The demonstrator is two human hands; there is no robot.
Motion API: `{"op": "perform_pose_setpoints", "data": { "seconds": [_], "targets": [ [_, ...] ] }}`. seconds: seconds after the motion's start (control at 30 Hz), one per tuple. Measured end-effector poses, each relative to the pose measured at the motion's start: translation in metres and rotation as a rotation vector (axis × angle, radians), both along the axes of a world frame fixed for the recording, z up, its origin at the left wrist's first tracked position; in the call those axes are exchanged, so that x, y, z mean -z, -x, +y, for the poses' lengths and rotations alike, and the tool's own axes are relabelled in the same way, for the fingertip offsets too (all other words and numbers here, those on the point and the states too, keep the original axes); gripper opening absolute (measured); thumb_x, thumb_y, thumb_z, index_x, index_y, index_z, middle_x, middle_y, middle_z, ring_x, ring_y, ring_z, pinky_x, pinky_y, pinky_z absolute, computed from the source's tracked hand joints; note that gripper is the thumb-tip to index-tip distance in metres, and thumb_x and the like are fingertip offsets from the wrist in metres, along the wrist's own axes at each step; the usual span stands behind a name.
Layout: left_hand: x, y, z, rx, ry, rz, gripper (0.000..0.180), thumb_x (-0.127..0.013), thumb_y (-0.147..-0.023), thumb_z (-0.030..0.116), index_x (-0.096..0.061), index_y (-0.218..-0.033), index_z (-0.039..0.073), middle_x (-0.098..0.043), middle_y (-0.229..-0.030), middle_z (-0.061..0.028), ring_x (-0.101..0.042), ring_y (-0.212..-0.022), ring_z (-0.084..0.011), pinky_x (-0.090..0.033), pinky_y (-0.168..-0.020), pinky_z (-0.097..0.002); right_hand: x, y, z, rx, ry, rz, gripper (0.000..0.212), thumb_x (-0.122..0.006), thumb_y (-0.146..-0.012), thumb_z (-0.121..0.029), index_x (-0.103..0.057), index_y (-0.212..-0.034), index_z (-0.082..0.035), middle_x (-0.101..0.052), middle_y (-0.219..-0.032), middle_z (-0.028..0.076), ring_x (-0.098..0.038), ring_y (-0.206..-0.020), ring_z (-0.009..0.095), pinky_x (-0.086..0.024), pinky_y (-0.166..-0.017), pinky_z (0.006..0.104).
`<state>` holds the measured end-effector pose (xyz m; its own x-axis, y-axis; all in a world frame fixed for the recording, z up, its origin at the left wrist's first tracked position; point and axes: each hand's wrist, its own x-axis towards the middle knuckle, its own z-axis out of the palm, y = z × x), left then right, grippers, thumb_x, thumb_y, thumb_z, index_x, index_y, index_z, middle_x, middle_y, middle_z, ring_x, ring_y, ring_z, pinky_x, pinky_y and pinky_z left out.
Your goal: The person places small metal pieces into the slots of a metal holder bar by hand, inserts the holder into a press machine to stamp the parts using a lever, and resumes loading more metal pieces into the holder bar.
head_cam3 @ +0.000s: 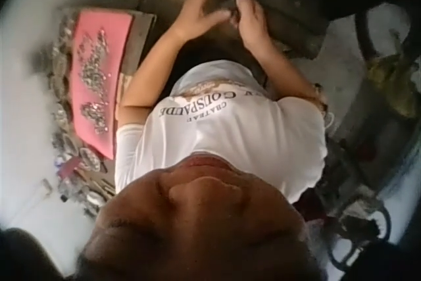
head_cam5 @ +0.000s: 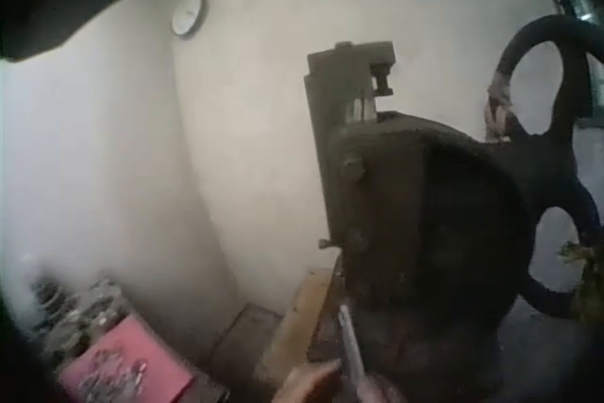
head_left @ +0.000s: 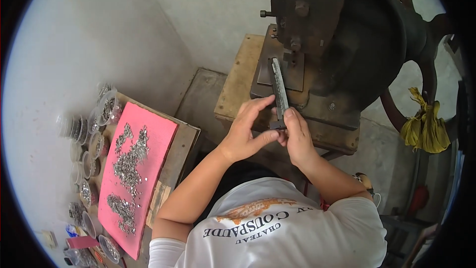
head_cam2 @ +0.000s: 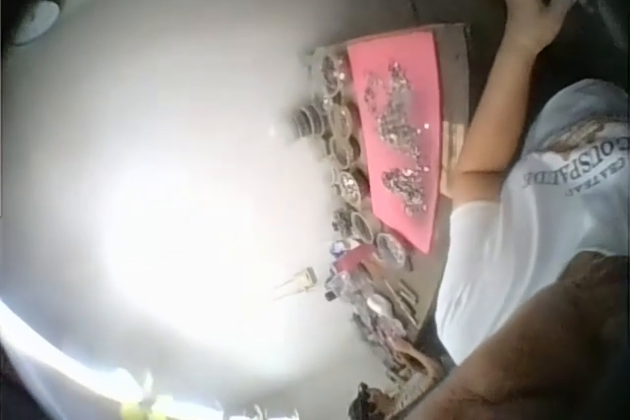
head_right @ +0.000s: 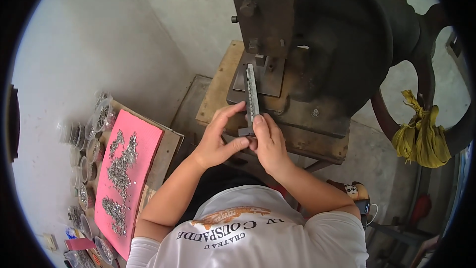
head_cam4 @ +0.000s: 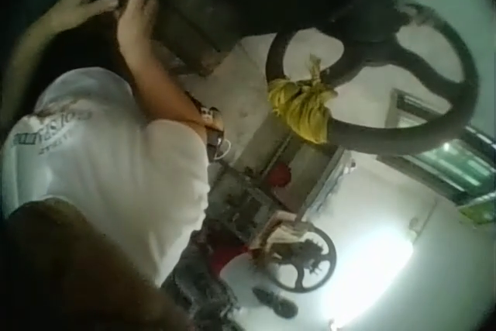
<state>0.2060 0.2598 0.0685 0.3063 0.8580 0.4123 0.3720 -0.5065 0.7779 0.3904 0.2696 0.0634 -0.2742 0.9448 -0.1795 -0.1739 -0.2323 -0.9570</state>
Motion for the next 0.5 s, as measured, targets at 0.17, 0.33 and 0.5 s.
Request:
{"op": "perform_pose_setpoints", "data": {
  "seconds": [0.17,0.33,0.5],
  "targets": [
    [-0.001,0.001,0.010,-0.108,-0.004,-0.020,0.074,-0.089,-0.079,0.032,-0.060,-0.143,0.007,-0.060,-0.138,-0.0150,-0.056,-0.130,-0.0317,-0.044,-0.110,-0.0420,0.000,0.012,0.007,0.026,0.022,0.143,0.044,-0.044,-0.111,-0.044,-0.059,-0.118,-0.004,-0.060,-0.092,0.005,-0.057,-0.066,0.011,-0.048,-0.058,0.0240],
    [-0.001,-0.001,0.011,-0.188,-0.077,-0.008,0.064,-0.088,-0.079,0.030,-0.067,-0.135,0.009,-0.065,-0.135,-0.0129,-0.060,-0.127,-0.0330,-0.044,-0.111,-0.0463,-0.001,0.014,0.008,-0.004,-0.048,0.252,0.045,-0.043,-0.112,-0.045,-0.055,-0.123,-0.003,-0.061,-0.093,0.006,-0.060,-0.072,0.012,-0.051,-0.064,0.0267],
    [-0.006,-0.002,0.010,-0.210,-0.098,-0.091,0.046,-0.084,-0.083,0.022,-0.071,-0.125,0.009,-0.072,-0.126,-0.0104,-0.065,-0.121,-0.0315,-0.036,-0.118,-0.0568,0.001,0.003,0.007,-0.102,-0.151,0.132,0.050,-0.044,-0.112,-0.044,-0.052,-0.133,0.000,-0.063,-0.092,0.007,-0.062,-0.076,0.013,-0.052,-0.069,0.0283]
  ]
}}
